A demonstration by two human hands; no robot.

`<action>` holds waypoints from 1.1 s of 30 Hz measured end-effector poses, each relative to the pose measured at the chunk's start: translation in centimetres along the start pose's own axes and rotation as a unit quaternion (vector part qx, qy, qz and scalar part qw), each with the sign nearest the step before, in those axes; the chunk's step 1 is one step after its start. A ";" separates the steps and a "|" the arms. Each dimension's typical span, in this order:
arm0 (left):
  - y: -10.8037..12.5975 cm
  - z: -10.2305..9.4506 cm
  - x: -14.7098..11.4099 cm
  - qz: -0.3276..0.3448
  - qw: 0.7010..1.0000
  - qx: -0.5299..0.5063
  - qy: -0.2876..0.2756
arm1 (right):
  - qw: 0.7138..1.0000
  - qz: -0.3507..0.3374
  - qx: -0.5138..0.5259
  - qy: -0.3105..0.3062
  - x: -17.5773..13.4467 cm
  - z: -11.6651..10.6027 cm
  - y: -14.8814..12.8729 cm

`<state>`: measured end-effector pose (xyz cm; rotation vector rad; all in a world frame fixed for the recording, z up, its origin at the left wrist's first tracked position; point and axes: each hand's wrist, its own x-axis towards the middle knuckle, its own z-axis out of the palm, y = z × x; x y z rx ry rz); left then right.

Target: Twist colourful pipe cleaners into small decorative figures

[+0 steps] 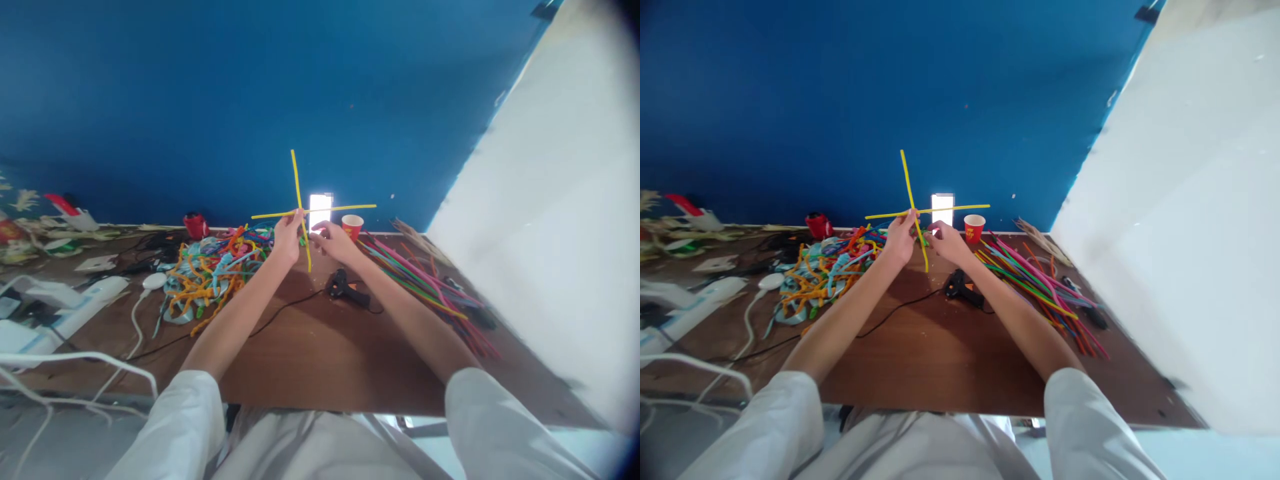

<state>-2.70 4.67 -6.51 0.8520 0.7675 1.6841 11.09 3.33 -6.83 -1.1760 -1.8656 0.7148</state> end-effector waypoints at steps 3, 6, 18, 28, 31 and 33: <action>-0.3 0.6 -0.8 -0.022 0.999 0.001 -0.030 | 0.999 -0.022 0.035 0.026 -0.1 0.8 0.3; -0.6 1.1 -1.5 -0.026 0.998 -0.006 -0.057 | 0.997 -0.044 0.026 0.051 -0.2 0.3 0.7; -0.4 1.6 -2.0 -0.040 0.999 -0.017 -0.020 | 0.985 -0.091 0.118 0.086 -0.5 0.7 -0.3; -0.3 1.7 -2.3 -0.035 0.999 -0.020 -0.025 | 0.983 -0.085 0.139 0.081 -0.3 0.3 -0.3; -0.3 1.8 -2.5 -0.039 0.998 -0.026 -0.030 | 0.983 -0.074 0.148 0.079 -0.1 0.7 0.0; -0.2 1.9 -2.6 -0.042 0.998 -0.030 -0.033 | 0.980 -0.077 0.159 0.088 0.0 0.8 0.2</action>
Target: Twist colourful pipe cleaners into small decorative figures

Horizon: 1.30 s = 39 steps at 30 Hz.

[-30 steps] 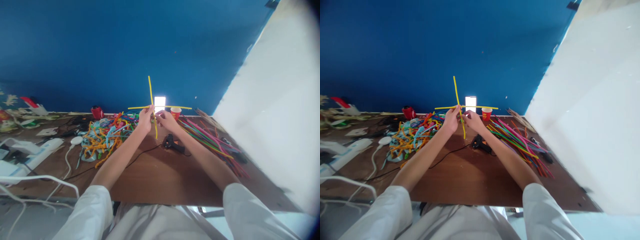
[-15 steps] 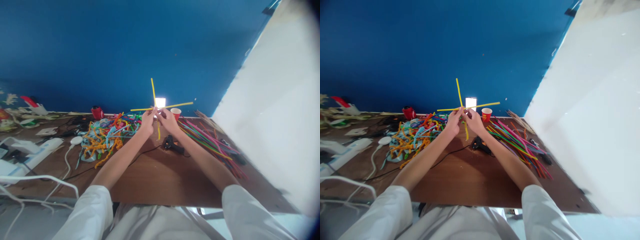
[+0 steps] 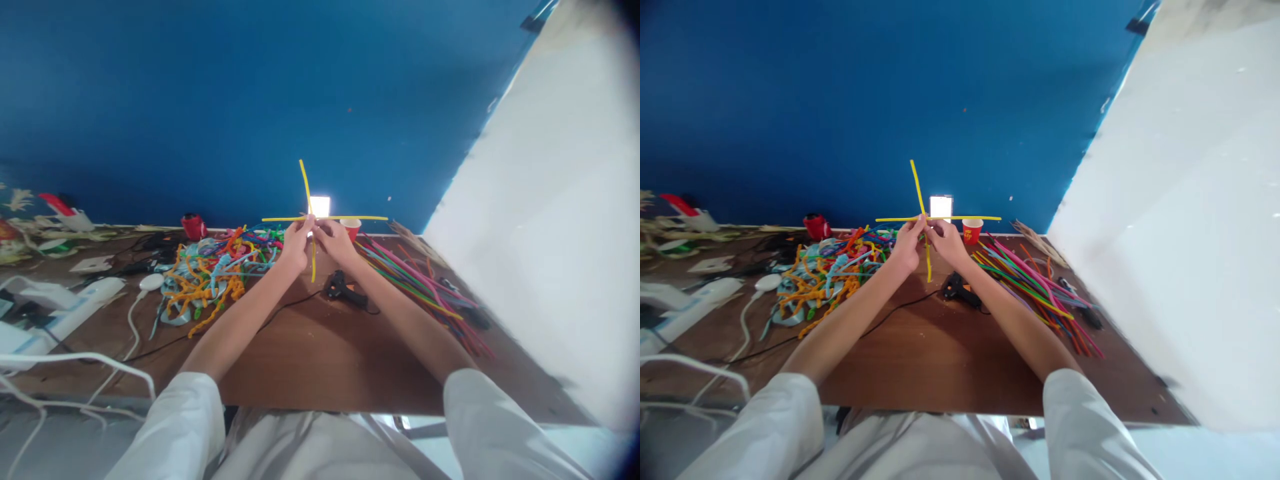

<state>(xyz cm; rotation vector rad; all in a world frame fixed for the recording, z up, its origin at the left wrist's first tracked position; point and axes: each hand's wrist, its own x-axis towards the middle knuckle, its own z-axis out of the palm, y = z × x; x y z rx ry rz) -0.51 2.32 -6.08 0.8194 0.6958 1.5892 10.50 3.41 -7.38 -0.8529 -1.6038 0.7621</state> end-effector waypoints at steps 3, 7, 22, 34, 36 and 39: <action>0.1 0.0 -0.1 -0.010 1.000 0.000 -0.004 | 1.000 -0.026 -0.006 -0.005 0.1 -0.1 0.0; 0.1 -0.1 0.1 -0.004 1.000 -0.004 0.004 | 1.000 -0.003 -0.003 0.000 0.1 -0.5 -0.5; -0.5 -1.0 1.6 0.043 0.995 0.091 0.027 | 0.999 -0.013 -0.020 0.029 0.4 -1.6 -0.2; 0.1 -0.9 1.2 0.115 0.978 0.170 0.035 | 0.998 -0.020 -0.017 0.052 0.7 -1.7 0.8; 0.3 -0.8 1.0 0.123 0.976 0.175 0.036 | 0.999 -0.032 -0.004 0.041 0.7 -1.7 0.7; 0.3 -0.8 0.9 0.133 0.975 0.174 0.033 | 0.998 -0.043 0.007 0.041 0.6 -1.6 0.4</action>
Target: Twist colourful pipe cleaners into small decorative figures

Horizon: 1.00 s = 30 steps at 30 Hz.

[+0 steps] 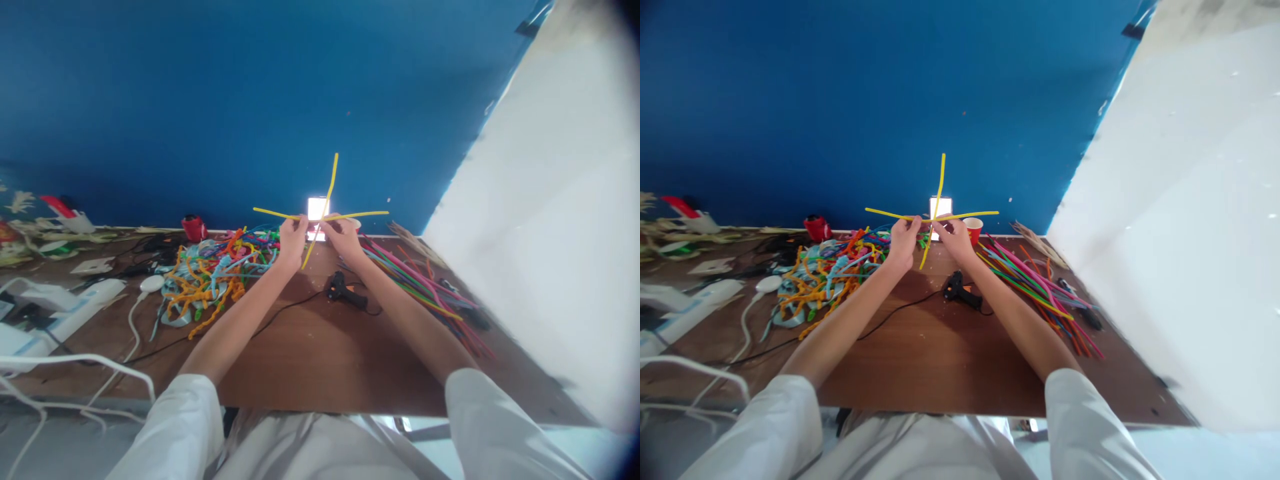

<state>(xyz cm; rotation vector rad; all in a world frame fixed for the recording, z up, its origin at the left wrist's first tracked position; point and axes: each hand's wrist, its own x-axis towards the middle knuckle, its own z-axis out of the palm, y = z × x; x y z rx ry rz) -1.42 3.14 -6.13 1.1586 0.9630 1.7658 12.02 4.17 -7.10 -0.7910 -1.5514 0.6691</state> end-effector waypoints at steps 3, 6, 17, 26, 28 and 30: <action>0.0 0.0 -0.1 -0.001 1.000 -0.011 -0.004 | 1.000 0.000 0.013 0.015 0.0 0.0 -0.3; 0.0 0.0 -0.3 0.003 0.999 -0.026 -0.042 | 0.999 0.004 0.028 0.029 0.1 -0.1 -0.4; -1.0 0.3 -0.7 -0.026 0.982 -0.021 -0.188 | 0.994 0.024 0.099 0.043 0.0 -0.1 -1.2; -0.7 0.8 -1.2 -0.001 0.985 -0.001 -0.174 | 0.990 0.057 0.124 0.032 0.1 -0.5 -1.4; -0.7 0.8 -1.4 -0.006 0.987 -0.011 -0.162 | 0.991 0.065 0.113 0.041 0.1 -0.5 -1.5; -0.6 0.9 -1.8 -0.013 0.987 -0.028 -0.159 | 0.992 0.066 0.099 0.041 0.1 -0.5 -1.5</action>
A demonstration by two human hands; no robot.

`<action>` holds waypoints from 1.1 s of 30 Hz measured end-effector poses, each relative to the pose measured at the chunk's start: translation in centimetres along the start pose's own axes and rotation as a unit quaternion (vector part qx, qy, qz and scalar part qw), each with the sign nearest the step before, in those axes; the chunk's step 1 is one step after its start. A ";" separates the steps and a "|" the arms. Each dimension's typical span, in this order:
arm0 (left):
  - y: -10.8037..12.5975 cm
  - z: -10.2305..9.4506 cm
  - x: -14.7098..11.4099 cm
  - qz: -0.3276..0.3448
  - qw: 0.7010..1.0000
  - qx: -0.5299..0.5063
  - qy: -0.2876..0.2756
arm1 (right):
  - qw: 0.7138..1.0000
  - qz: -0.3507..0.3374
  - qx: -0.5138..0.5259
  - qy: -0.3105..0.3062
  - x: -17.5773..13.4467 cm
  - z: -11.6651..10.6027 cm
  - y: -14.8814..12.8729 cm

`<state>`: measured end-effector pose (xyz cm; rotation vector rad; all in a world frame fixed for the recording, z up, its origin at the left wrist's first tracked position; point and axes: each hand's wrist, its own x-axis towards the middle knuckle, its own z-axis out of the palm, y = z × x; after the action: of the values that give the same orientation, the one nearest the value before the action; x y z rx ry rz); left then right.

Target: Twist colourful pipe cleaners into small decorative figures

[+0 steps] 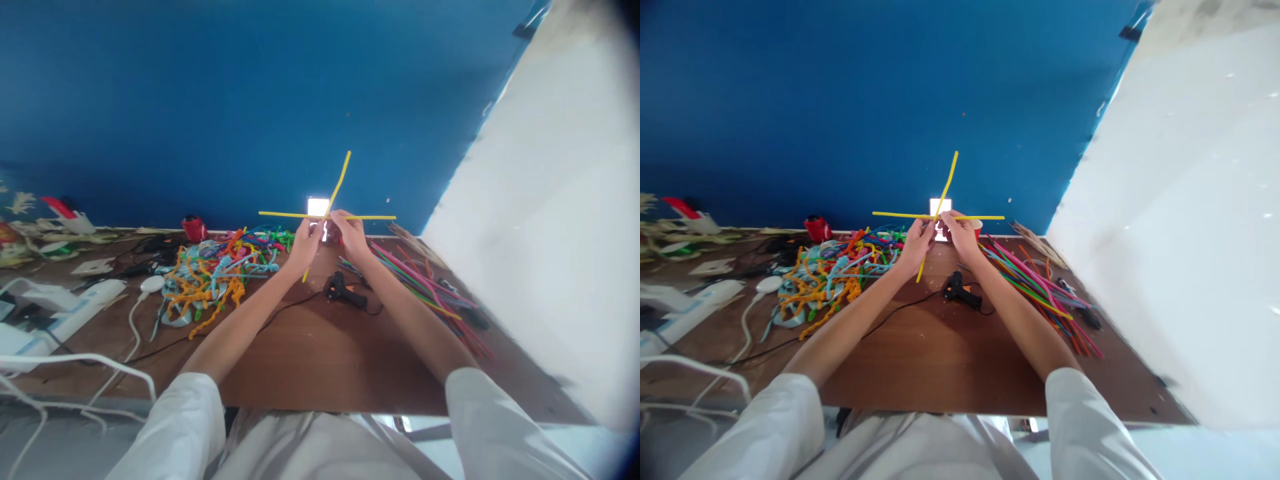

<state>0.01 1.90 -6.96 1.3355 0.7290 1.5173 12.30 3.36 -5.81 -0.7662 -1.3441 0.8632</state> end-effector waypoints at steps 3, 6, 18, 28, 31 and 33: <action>0.1 0.3 -0.4 -0.008 0.999 -0.031 0.021 | 1.000 -0.010 0.003 -0.011 0.0 0.1 0.2; 0.2 0.5 -0.4 -0.009 0.997 -0.058 0.048 | 1.000 -0.008 0.013 -0.019 0.0 0.3 0.4; 1.1 0.5 -0.3 -0.018 0.994 -0.086 0.067 | 0.999 -0.001 0.042 -0.016 -0.3 0.4 0.3; 0.7 0.0 0.3 -0.039 0.990 -0.119 0.068 | 0.999 -0.013 0.038 -0.017 -0.2 0.0 0.1; 0.6 -0.2 0.5 -0.053 0.984 -0.155 0.065 | 0.999 -0.019 0.041 -0.021 0.0 -0.1 0.2; 0.6 -0.2 0.5 -0.060 0.981 -0.175 0.066 | 0.998 -0.021 0.047 -0.024 0.0 -0.1 0.3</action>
<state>-0.26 2.16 -6.30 0.9207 0.5806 1.5621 12.39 3.47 -6.04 -0.6455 -1.3483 0.9104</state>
